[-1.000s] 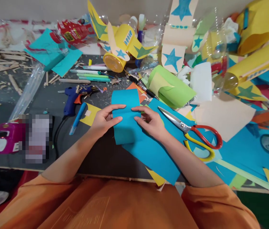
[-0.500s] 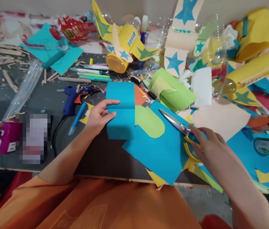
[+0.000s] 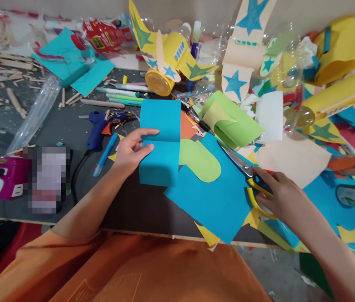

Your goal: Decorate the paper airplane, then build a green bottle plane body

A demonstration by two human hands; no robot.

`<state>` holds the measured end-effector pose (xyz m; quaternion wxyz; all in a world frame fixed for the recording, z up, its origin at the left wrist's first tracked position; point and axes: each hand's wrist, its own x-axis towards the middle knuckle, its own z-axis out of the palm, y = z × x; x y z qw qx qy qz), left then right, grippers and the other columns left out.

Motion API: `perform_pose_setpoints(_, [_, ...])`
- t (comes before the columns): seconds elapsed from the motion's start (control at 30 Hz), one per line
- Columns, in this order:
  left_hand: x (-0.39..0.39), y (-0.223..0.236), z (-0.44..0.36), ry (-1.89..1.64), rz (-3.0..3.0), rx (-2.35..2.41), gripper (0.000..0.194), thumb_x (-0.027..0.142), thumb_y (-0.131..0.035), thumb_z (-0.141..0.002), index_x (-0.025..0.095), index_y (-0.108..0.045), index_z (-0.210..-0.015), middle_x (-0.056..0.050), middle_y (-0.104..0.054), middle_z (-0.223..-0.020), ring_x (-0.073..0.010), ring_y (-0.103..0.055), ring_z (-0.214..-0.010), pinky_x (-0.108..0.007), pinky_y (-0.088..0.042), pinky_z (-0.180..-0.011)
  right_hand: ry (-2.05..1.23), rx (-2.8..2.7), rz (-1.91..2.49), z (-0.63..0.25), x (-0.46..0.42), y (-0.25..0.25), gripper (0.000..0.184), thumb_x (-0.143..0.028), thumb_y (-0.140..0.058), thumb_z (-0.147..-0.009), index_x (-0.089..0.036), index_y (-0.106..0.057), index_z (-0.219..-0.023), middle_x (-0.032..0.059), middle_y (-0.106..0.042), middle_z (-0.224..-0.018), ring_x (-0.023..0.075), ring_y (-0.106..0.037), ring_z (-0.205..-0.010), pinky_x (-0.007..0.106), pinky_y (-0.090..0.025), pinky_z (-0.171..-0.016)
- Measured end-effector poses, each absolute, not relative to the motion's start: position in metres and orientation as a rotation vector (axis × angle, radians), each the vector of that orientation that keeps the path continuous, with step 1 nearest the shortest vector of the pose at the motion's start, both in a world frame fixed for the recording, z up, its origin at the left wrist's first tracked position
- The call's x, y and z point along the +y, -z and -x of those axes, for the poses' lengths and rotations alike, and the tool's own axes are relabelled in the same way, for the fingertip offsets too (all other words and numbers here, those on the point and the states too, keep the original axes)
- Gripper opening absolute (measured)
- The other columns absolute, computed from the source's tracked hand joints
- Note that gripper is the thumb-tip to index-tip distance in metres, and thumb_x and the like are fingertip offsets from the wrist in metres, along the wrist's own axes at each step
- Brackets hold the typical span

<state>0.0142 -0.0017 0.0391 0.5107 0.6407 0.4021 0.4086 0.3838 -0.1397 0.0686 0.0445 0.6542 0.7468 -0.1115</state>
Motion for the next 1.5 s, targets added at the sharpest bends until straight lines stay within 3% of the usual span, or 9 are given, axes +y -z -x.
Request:
perform_pose_setpoints(0.17, [-0.009, -0.052, -0.016, -0.970, -1.496, 1.039, 0.025, 0.014, -0.057, -0.083, 0.022, -0.070, -0.102, 0.005, -0.044, -0.059, -0.0035, -0.019, -0.043, -0.020, -0.015, -0.039, 0.725, 2.154, -2.156, -0.396, -0.133, -0.083, 0.048, -0.042, -0.048, -0.081, -0.025, -0.055, -0.126, 0.0159, -0.071, -0.112, 0.0296, -0.073, -0.084, 0.038, -0.061, -0.061])
perform_pose_setpoints(0.27, [-0.013, -0.058, -0.014, -0.916, -1.486, 1.067, 0.025, 0.015, -0.059, -0.084, 0.022, -0.069, -0.106, 0.008, -0.034, -0.053, -0.0042, -0.017, -0.043, -0.020, -0.015, -0.039, 0.740, 2.180, -2.231, -0.395, -0.128, -0.090, 0.045, -0.056, -0.048, -0.083, -0.026, -0.056, -0.116, 0.0152, -0.071, -0.112, 0.0321, -0.073, -0.091, 0.043, -0.062, -0.069])
perform_pose_setpoints(0.4, [-0.013, -0.052, -0.012, -0.855, -1.470, 1.015, 0.030, 0.016, -0.060, -0.082, 0.021, -0.066, -0.111, 0.009, -0.031, -0.055, -0.0033, -0.017, -0.041, -0.020, -0.014, -0.038, 0.637, 2.341, -2.218, -0.380, -0.118, -0.098, 0.059, -0.076, -0.047, -0.082, -0.027, -0.055, -0.112, 0.0139, -0.071, -0.107, 0.0333, -0.072, -0.095, 0.043, -0.062, -0.075])
perform_pose_setpoints(0.6, [-0.010, -0.038, -0.013, -0.799, -1.486, 0.958, 0.037, 0.016, -0.058, -0.082, 0.022, -0.063, -0.119, 0.005, -0.047, -0.068, -0.0023, -0.021, -0.043, -0.019, -0.017, -0.038, 0.511, 2.461, -1.966, -0.360, -0.108, -0.097, 0.060, -0.075, -0.033, -0.089, -0.025, -0.051, -0.117, 0.0157, -0.070, -0.107, 0.0316, -0.071, -0.089, 0.042, -0.060, -0.071])
perform_pose_setpoints(0.77, [-0.010, -0.036, -0.012, -0.771, -1.501, 0.944, 0.038, 0.017, -0.058, -0.084, 0.022, -0.063, -0.121, 0.003, -0.054, -0.076, -0.0013, -0.021, -0.044, -0.018, -0.018, -0.039, 0.521, 2.469, -1.873, -0.348, -0.097, -0.097, 0.065, -0.077, -0.032, -0.088, -0.024, -0.056, -0.118, 0.0148, -0.072, -0.102, 0.0317, -0.073, -0.081, 0.041, -0.059, -0.061])
perform_pose_setpoints(0.93, [-0.010, -0.030, -0.009, -0.758, -1.487, 0.901, 0.045, 0.029, -0.062, -0.088, 0.024, -0.057, -0.133, 0.005, -0.049, -0.067, -0.0029, -0.021, -0.044, -0.018, -0.019, -0.040, 0.628, 2.500, -1.807, -0.338, -0.087, -0.098, 0.064, -0.078, -0.029, -0.088, -0.025, -0.063, -0.104, 0.0124, -0.071, -0.095, 0.0300, -0.072, -0.075, 0.041, -0.058, -0.059])
perform_pose_setpoints(1.13, [-0.010, -0.031, -0.008, -0.709, -1.543, 0.851, 0.051, 0.044, -0.064, -0.090, 0.026, -0.054, -0.137, 0.006, -0.045, -0.060, -0.0052, -0.022, -0.045, -0.019, -0.024, -0.043, 0.622, 2.477, -1.721, -0.331, -0.079, -0.094, 0.076, -0.081, -0.022, -0.087, -0.022, -0.065, -0.109, 0.0169, -0.071, -0.102, 0.0332, -0.072, -0.085, 0.044, -0.059, -0.063])
perform_pose_setpoints(1.37, [-0.010, -0.035, -0.004, -0.684, -1.539, 0.840, 0.049, 0.039, -0.067, -0.089, 0.029, -0.057, -0.135, 0.008, -0.030, -0.054, -0.0067, -0.021, -0.044, -0.021, -0.023, -0.042, 0.663, 2.429, -1.684, -0.329, -0.072, -0.095, 0.089, -0.084, -0.020, -0.084, -0.017, -0.065, -0.122, 0.0211, -0.071, -0.113, 0.0354, -0.072, -0.096, 0.046, -0.061, -0.073])
perform_pose_setpoints(1.5, [-0.011, -0.037, -0.003, -0.655, -1.506, 0.847, 0.053, 0.041, -0.068, -0.087, 0.028, -0.056, -0.137, 0.008, -0.032, -0.055, -0.0062, -0.020, -0.044, -0.021, -0.020, -0.041, 0.714, 2.465, -1.651, -0.331, -0.071, -0.095, 0.092, -0.083, -0.020, -0.084, -0.013, -0.065, -0.123, 0.0226, -0.072, -0.112, 0.0364, -0.072, -0.096, 0.046, -0.061, -0.075])
